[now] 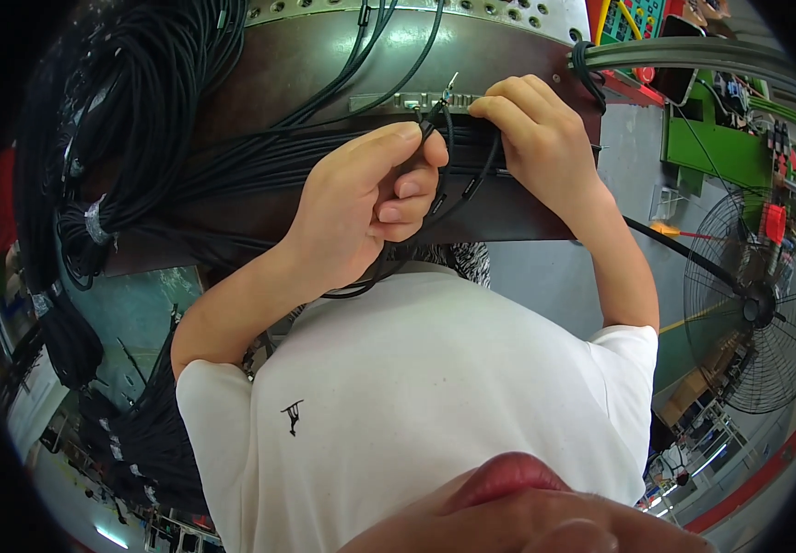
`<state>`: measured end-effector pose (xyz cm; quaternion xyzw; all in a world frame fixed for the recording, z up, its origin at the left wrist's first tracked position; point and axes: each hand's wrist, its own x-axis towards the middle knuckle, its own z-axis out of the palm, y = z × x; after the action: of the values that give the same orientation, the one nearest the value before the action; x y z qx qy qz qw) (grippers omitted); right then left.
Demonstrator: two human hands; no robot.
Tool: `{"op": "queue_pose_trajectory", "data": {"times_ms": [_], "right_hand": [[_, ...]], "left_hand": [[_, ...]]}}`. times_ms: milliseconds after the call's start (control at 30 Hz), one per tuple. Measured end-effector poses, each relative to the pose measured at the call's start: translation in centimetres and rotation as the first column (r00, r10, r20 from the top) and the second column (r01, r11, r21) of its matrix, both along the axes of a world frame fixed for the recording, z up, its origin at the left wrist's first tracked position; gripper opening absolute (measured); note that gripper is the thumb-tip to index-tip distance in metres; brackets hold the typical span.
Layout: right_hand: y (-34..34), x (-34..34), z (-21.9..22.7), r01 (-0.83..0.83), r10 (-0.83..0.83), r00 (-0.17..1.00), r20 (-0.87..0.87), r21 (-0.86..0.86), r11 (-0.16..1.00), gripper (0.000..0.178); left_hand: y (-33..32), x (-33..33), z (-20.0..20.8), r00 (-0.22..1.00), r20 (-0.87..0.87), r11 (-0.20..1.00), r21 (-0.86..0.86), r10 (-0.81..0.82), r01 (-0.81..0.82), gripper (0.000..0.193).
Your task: Assembling and testing electronic cables by plugging them into a fixture.
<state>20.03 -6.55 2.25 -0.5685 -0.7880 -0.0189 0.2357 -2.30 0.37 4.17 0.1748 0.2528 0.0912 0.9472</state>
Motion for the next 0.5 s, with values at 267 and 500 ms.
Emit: {"op": "queue_pose_trajectory", "data": {"times_ms": [267, 500], "right_hand": [[-1.0, -0.9, 1.3, 0.030, 0.002, 0.993, -0.117, 0.267, 0.963, 0.034], [-2.1, 1.0, -2.0, 0.222, -0.206, 0.937, -0.284, 0.024, 0.975, 0.021]], "left_hand": [[-0.5, 2.6, 3.5, 0.931, -0.056, 0.929, 0.060, -0.362, 0.365, 0.033], [2.9, -0.1, 1.6, 0.963, -0.238, 0.173, 0.961, 0.124, 0.215, 0.028]]}}
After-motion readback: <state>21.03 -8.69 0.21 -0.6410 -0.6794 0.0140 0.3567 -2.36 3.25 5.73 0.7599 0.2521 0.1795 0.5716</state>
